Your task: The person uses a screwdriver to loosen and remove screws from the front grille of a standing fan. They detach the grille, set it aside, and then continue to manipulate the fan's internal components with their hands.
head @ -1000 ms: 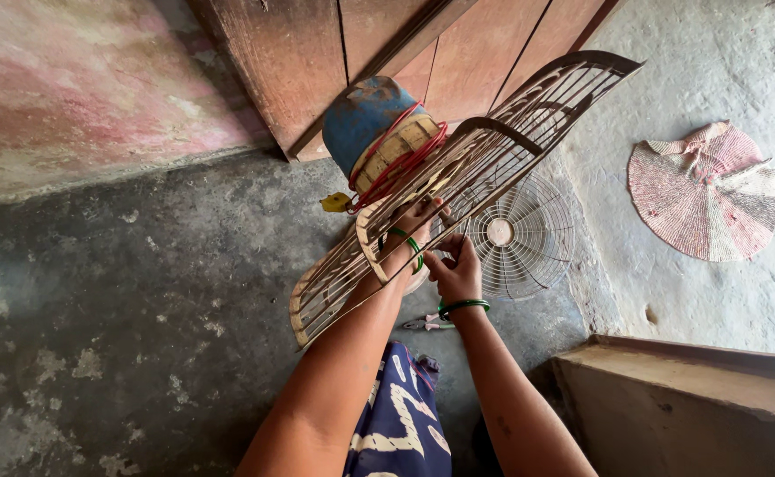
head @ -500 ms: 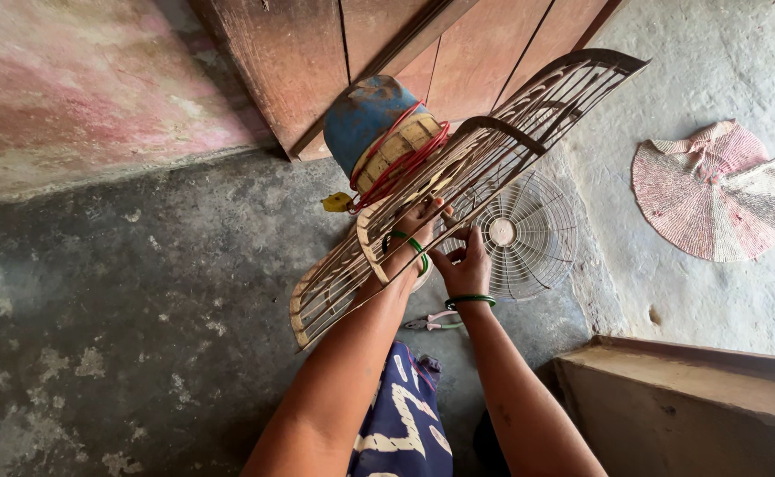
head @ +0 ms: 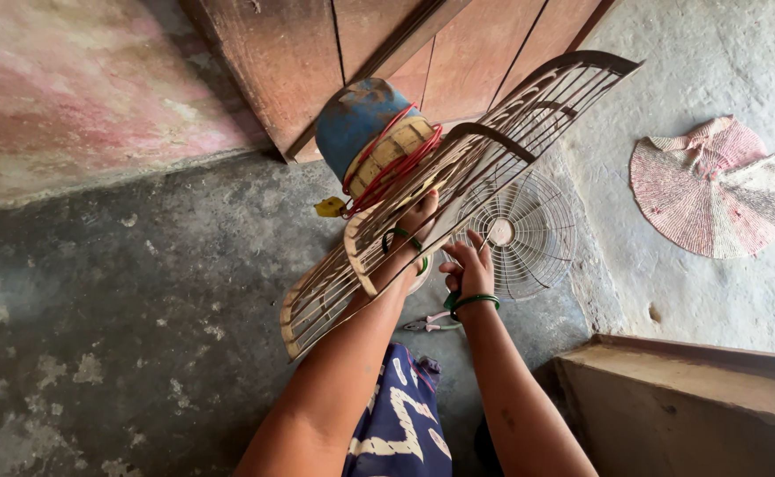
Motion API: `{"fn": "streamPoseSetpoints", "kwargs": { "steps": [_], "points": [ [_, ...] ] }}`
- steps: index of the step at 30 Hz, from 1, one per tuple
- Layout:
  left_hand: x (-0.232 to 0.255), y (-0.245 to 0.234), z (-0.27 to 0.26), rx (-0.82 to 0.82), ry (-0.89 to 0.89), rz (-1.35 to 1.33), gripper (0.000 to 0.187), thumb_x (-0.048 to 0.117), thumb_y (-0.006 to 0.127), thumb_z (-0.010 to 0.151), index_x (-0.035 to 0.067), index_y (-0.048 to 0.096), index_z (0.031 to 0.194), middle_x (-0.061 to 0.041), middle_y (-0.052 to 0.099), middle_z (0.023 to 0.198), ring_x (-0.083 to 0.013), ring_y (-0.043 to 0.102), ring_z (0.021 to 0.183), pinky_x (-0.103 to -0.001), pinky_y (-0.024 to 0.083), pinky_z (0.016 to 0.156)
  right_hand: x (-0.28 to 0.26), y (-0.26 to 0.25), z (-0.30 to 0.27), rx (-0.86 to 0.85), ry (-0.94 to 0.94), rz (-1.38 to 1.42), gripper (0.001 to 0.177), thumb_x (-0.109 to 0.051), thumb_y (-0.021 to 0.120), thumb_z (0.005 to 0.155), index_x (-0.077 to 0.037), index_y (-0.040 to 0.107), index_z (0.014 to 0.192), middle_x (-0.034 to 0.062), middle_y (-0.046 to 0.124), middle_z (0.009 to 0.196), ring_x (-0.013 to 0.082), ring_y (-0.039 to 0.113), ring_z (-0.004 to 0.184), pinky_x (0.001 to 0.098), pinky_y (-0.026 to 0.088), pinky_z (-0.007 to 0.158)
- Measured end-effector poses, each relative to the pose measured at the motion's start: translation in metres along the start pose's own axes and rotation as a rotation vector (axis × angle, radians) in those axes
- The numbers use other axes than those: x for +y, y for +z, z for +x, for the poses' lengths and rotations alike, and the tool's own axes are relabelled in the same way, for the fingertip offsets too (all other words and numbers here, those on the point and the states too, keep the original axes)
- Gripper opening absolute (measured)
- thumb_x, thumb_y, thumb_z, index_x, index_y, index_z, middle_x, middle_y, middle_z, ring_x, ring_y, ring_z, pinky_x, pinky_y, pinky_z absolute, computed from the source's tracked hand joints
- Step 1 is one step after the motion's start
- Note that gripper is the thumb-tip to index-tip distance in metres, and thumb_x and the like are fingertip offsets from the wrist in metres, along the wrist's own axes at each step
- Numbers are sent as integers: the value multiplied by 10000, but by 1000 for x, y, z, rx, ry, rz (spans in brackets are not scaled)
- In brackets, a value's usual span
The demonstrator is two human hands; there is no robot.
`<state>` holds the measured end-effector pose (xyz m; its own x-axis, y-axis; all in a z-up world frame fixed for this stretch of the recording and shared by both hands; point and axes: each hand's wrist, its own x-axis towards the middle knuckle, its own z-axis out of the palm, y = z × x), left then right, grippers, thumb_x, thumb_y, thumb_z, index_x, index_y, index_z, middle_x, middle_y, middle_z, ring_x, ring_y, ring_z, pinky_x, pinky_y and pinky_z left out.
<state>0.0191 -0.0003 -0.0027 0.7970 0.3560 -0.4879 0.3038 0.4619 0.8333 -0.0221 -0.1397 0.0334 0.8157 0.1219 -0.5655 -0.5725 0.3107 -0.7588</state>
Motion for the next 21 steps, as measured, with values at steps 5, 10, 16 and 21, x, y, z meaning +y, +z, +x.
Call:
{"fn": "streamPoseSetpoints", "kwargs": {
  "steps": [5, 10, 16, 21],
  "points": [
    [-31, -3, 9, -164, 125, -206, 263, 314, 635, 1012, 94, 577, 880, -16, 562, 703, -107, 519, 578, -279, 408, 502, -6, -4, 25, 69, 285, 239, 513, -465, 733, 927, -112, 585, 1268, 31, 736, 832, 70, 536, 517, 195, 315, 393],
    [-35, 3, 16, -84, 62, -130, 416, 435, 530, 1061, 113, 486, 802, -10, 466, 641, -106, 446, 532, -286, 400, 515, -9, -6, 38, -101, 314, 241, 508, -551, 681, 943, -71, 659, 1106, -11, 717, 755, 55, 492, 492, 188, 311, 382],
    [-15, 4, -2, -78, 86, -76, 428, 390, 521, 1047, 54, 510, 784, -43, 508, 626, -135, 490, 519, -300, 448, 507, -10, 2, 34, 92, 82, -224, 573, -601, 525, 978, -58, 639, 1122, 47, 689, 824, 133, 552, 486, 267, 352, 381],
    [-4, 10, -10, -111, 46, -285, 345, 344, 532, 1058, 86, 510, 830, -5, 492, 660, -84, 452, 531, -268, 394, 491, -1, -1, 4, 275, -605, -778, 534, -390, 689, 946, -44, 547, 1328, 103, 694, 1139, 130, 672, 612, 299, 547, 572]
  ]
}}
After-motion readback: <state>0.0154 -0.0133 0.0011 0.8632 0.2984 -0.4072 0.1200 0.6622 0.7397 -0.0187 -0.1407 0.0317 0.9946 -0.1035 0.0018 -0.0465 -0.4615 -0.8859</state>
